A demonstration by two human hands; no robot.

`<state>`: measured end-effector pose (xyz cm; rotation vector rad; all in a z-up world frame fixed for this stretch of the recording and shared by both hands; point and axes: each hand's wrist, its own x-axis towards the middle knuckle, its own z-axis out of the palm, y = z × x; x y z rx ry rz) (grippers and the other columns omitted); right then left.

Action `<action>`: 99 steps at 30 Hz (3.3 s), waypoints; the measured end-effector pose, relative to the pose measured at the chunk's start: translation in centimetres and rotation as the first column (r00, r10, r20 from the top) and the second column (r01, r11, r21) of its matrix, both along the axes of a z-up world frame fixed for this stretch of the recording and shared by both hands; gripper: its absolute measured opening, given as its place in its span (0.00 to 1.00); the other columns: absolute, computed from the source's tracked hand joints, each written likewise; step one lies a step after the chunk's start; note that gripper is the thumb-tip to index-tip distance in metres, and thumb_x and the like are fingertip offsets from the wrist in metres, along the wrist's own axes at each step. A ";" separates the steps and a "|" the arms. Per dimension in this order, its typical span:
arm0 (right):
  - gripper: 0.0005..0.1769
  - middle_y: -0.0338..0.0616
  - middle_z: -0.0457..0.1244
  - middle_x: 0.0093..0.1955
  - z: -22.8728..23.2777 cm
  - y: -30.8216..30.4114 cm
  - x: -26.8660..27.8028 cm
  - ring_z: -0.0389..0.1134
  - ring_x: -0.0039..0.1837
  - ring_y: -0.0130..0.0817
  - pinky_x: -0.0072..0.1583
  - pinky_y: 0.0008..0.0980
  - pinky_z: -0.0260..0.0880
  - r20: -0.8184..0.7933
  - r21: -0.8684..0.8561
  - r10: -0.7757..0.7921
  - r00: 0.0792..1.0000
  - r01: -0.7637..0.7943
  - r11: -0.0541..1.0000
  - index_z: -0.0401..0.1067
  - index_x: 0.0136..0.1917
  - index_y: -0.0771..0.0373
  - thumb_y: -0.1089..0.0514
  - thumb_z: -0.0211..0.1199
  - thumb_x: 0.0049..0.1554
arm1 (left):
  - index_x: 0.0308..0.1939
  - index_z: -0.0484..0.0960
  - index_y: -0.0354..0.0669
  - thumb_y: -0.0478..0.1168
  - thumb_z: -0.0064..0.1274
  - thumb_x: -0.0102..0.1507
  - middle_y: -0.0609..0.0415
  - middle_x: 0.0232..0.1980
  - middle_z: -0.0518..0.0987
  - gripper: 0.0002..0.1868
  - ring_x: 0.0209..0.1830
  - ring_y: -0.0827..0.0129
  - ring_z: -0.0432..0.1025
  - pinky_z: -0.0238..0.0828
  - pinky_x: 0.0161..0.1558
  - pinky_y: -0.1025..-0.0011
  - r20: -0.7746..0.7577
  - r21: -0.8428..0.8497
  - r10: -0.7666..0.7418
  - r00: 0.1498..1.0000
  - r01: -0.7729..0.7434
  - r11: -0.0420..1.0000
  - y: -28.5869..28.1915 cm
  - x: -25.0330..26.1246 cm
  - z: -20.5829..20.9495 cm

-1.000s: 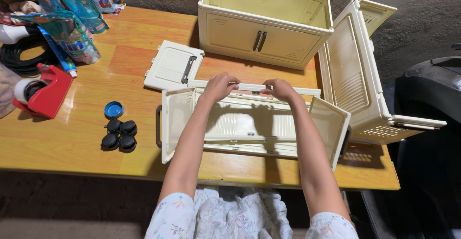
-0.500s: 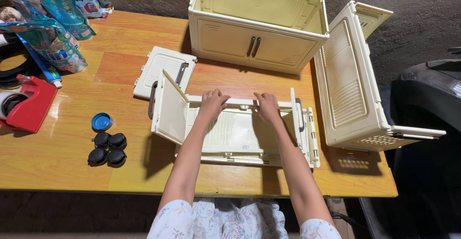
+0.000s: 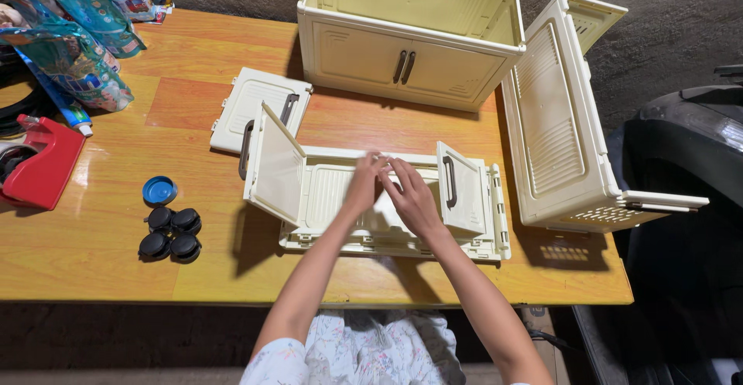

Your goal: The person assembles a beige plastic storage crate on a wooden table. They connect side panels to the base, attach the lid, and secure the latches. The person then stacks the assembled crate with other similar crates.

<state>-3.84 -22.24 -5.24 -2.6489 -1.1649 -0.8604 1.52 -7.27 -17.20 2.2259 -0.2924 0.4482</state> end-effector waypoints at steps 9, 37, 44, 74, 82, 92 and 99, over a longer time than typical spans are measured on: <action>0.18 0.51 0.65 0.56 2.6 -3.8 -2.3 0.69 0.48 0.41 0.50 0.37 0.72 -0.541 0.398 -0.318 0.778 0.571 0.718 0.77 0.64 0.60 0.58 0.66 0.61 | 0.65 0.74 0.33 0.34 0.41 0.69 0.53 0.50 0.79 0.20 0.49 0.69 0.78 0.81 0.52 0.70 -0.171 -0.971 -0.632 0.756 -0.019 0.239 -8.1 -4.4 0.6; 0.26 0.56 0.68 0.46 -5.2 0.6 -0.3 0.70 0.42 0.53 0.43 0.49 0.71 -0.500 0.142 -0.448 0.741 0.581 0.801 0.78 0.48 0.68 0.43 0.74 0.49 | 0.59 0.81 0.42 0.41 0.54 0.64 0.40 0.66 0.74 0.19 0.75 0.46 0.58 0.50 0.76 0.49 0.327 0.195 0.564 0.759 -0.638 0.745 6.4 -11.6 19.8; 0.18 0.47 0.72 0.48 3.8 9.0 -1.3 0.72 0.41 0.36 0.46 0.37 0.74 -0.601 0.427 0.018 0.799 0.303 0.852 0.79 0.55 0.61 0.47 0.68 0.59 | 0.66 0.72 0.29 0.43 0.53 0.64 0.38 0.61 0.75 0.29 0.62 0.45 0.68 0.63 0.60 0.46 -0.076 0.129 0.723 0.687 -0.712 0.690 13.8 -13.9 24.7; 0.15 0.47 0.72 0.39 -10.0 -1.6 0.1 0.75 0.41 0.43 0.45 0.40 0.74 -0.719 0.267 -0.296 0.629 0.643 0.718 0.82 0.50 0.59 0.49 0.71 0.53 | 0.55 0.83 0.41 0.39 0.51 0.65 0.39 0.40 0.84 0.15 0.43 0.46 0.79 0.74 0.47 0.53 -0.438 -0.219 -0.032 0.898 -0.072 0.973 -1.7 -8.0 1.6; 0.21 0.45 0.72 0.36 -7.1 -0.4 -1.5 0.73 0.38 0.44 0.42 0.42 0.72 -0.660 0.238 -0.305 0.686 0.576 0.782 0.79 0.54 0.59 0.50 0.74 0.49 | 0.59 0.79 0.36 0.36 0.51 0.65 0.41 0.53 0.80 0.18 0.53 0.43 0.72 0.70 0.54 0.53 -0.250 0.030 0.042 0.967 -0.035 0.999 -1.7 -8.8 2.1; 0.19 0.48 0.69 0.39 -8.6 -0.1 -1.3 0.71 0.39 0.45 0.43 0.42 0.71 -0.584 0.243 -0.310 0.750 0.526 0.815 0.82 0.53 0.59 0.52 0.75 0.49 | 0.54 0.81 0.41 0.36 0.55 0.59 0.49 0.57 0.76 0.19 0.62 0.50 0.65 0.57 0.64 0.49 -0.071 0.347 0.149 0.986 -0.115 0.931 -1.6 -9.4 2.2; 0.17 0.45 0.67 0.45 -7.3 -0.5 -1.8 0.70 0.38 0.40 0.42 0.41 0.70 -0.620 0.332 -0.302 0.724 0.591 0.735 0.80 0.54 0.57 0.52 0.71 0.52 | 0.64 0.76 0.39 0.41 0.53 0.64 0.43 0.69 0.70 0.24 0.74 0.46 0.56 0.46 0.70 0.40 -0.015 0.302 0.114 0.993 -0.104 0.948 -1.8 -9.4 1.3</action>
